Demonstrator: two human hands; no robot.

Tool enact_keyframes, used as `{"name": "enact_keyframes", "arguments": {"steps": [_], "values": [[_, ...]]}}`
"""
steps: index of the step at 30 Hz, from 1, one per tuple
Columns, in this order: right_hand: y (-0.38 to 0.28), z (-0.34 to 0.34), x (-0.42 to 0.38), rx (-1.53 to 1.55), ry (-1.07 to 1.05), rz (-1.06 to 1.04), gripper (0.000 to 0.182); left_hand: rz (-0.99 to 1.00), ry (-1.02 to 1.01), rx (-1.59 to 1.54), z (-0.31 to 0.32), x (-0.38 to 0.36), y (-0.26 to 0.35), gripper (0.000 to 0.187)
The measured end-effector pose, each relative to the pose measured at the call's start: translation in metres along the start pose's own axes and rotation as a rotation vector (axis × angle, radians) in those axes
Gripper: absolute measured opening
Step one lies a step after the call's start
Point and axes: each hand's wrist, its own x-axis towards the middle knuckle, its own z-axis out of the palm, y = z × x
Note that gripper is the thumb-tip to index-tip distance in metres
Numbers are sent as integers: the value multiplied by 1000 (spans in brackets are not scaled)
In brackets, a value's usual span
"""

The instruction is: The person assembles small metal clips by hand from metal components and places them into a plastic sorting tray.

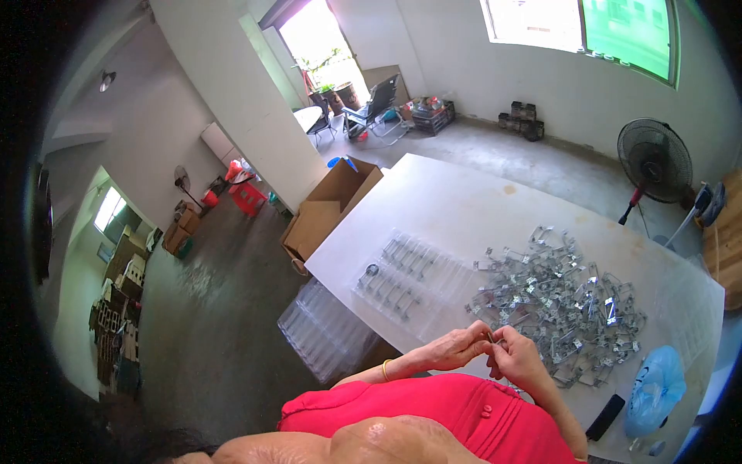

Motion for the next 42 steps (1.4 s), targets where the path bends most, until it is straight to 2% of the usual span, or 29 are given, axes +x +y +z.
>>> {"name": "enact_keyframes", "arguments": {"steps": [4,7,9,13,17,19,23,26,29,31,32,34,35,37,42], "values": [[12,-14,3,158,-135,53,16,-145,-100,-77,-8,5,21,30],[16,-21,0,244,-160,84,16,-95,-108,-81,-3,10,17,31],[23,-25,-3,331,-146,62,16,63,-20,-65,9,12,5,30],[25,-34,-14,367,-122,115,15,-4,-31,-56,18,14,12,27],[52,-45,-18,245,-56,64,10,-37,-19,20,35,14,16,25],[60,-49,-22,-17,65,-67,8,-75,-55,87,42,14,22,28],[58,-56,-32,4,28,-23,6,-71,-39,70,58,15,24,31],[61,-60,-38,-82,59,-83,4,-78,-57,45,70,15,25,32],[52,-60,-40,-123,98,-64,4,-99,-129,63,78,14,26,34],[51,-58,-38,117,249,-153,4,-138,-97,-20,80,14,31,35],[55,-61,-37,130,269,-176,4,-137,-94,-20,83,14,25,35],[43,-63,-42,119,245,-104,4,-79,55,-306,86,14,13,34],[38,-62,-44,110,222,-31,4,-78,54,-307,84,14,12,34],[37,-55,-45,80,192,-33,4,-150,32,-587,78,13,14,33],[36,-42,-41,43,186,-66,5,-201,11,-705,70,7,13,34]]}}
